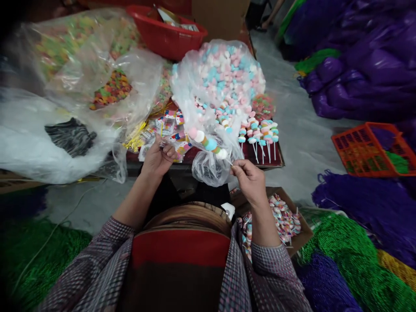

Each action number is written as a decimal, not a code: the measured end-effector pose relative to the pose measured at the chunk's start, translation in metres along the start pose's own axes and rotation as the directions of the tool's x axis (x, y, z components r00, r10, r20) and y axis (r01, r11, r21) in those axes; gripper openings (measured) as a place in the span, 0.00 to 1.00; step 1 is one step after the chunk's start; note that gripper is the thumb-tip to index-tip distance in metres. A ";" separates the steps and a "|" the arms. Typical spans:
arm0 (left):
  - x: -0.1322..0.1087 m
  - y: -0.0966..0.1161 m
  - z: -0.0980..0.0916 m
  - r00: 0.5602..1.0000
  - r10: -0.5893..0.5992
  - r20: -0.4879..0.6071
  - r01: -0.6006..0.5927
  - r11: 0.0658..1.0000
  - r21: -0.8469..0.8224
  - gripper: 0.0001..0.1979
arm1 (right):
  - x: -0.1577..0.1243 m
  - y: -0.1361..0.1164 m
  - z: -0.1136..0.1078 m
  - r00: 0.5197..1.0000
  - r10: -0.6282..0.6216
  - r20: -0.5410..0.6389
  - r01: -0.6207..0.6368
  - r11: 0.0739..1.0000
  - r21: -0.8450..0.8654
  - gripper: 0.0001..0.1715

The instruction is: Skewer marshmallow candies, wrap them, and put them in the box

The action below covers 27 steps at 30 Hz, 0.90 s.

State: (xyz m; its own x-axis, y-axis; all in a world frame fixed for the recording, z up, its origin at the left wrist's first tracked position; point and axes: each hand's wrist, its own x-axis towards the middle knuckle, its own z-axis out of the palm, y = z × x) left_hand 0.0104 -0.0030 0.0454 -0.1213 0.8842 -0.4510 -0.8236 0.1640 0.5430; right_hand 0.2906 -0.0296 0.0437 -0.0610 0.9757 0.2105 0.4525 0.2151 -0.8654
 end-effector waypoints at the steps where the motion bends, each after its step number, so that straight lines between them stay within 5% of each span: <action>1: 0.000 0.000 0.000 1.000 -0.005 0.014 0.005 1.000 0.004 0.25 | 0.000 0.000 0.000 1.000 -0.006 0.002 0.006 1.000 -0.014 0.09; 8: 0.001 -0.001 -0.002 0.996 0.019 0.092 -0.020 1.000 0.014 0.25 | 0.002 0.000 -0.006 0.994 -0.098 0.048 0.104 0.983 -0.149 0.11; 27: 0.013 -0.004 -0.005 0.992 0.117 0.039 -0.123 0.967 0.222 0.24 | 0.003 0.009 -0.028 0.965 -0.227 0.134 0.262 0.886 -0.382 0.15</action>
State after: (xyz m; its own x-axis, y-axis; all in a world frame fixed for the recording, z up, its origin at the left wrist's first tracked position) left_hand 0.0097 0.0057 0.0337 -0.1957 0.9136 -0.3565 -0.6585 0.1469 0.7381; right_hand 0.3196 -0.0256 0.0493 -0.2812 0.8979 0.3387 0.7249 0.4301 -0.5382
